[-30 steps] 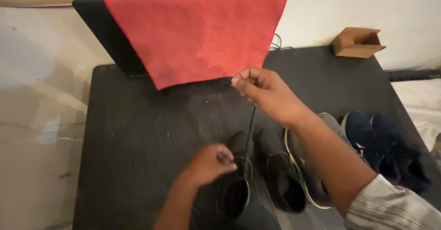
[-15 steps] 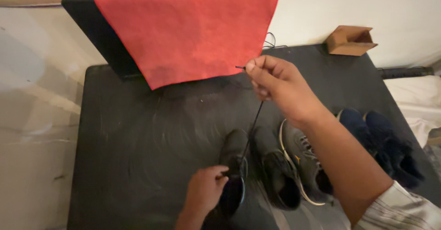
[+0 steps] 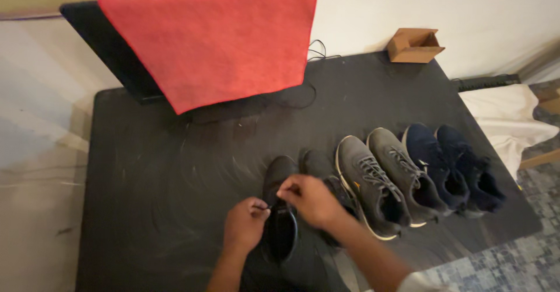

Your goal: The person removes the laces from a black shoe and then re-laces it by threading the laces through the eyelets and tying a knot. The task is performed on a dark table with other shoes nearby.

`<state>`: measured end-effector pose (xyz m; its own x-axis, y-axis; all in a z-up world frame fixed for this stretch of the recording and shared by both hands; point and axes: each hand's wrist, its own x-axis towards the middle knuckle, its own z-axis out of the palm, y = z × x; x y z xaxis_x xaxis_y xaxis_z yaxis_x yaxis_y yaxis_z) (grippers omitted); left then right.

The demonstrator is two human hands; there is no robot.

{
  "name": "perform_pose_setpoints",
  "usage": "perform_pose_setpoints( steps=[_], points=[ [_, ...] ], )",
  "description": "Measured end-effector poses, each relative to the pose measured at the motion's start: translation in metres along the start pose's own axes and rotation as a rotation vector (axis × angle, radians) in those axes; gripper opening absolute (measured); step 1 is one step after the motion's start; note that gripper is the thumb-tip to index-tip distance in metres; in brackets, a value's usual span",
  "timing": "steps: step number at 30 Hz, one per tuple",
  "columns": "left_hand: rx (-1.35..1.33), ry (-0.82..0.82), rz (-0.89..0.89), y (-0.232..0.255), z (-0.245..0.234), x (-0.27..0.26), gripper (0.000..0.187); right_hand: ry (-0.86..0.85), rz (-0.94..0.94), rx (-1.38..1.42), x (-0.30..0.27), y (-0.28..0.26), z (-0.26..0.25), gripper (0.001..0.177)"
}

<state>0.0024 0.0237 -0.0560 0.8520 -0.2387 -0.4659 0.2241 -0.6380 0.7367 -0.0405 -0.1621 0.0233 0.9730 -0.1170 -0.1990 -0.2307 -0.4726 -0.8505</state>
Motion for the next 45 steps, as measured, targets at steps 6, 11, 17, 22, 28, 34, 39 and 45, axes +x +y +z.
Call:
perform_pose_setpoints(
  steps=[6,11,17,22,28,34,39,45],
  points=[
    [0.007,0.012,0.023,0.005,-0.004,0.000,0.021,0.102,0.005,-0.114,-0.012,0.027,0.038,0.015],
    [0.012,-0.067,-0.129,0.014,-0.007,-0.003,0.022,0.231,-0.115,-0.302,-0.016,0.029,0.056,0.012],
    [-0.039,-0.047,-0.099,0.017,-0.008,-0.008,0.022,0.254,-0.074,-0.398,-0.017,0.029,0.065,0.012],
    [-0.058,-0.036,-0.054,0.010,-0.006,-0.005,0.023,0.243,-0.038,-0.432,-0.014,0.026,0.065,0.014],
    [-0.063,-0.017,-0.017,-0.018,0.007,0.009,0.022,0.230,-0.061,-0.487,-0.016,0.025,0.066,0.015],
    [-0.291,-0.045,-0.066,-0.032,0.018,0.014,0.022,0.308,-0.177,-0.493,-0.023,0.028,0.068,0.013],
    [-0.422,-0.050,-0.137,-0.019,0.020,0.010,0.021,0.424,-0.109,-0.496,-0.023,0.027,0.073,0.012],
    [-0.488,-0.056,-0.099,-0.013,0.028,0.008,0.021,0.610,0.119,-0.378,-0.025,0.020,0.082,0.015]
  ],
)
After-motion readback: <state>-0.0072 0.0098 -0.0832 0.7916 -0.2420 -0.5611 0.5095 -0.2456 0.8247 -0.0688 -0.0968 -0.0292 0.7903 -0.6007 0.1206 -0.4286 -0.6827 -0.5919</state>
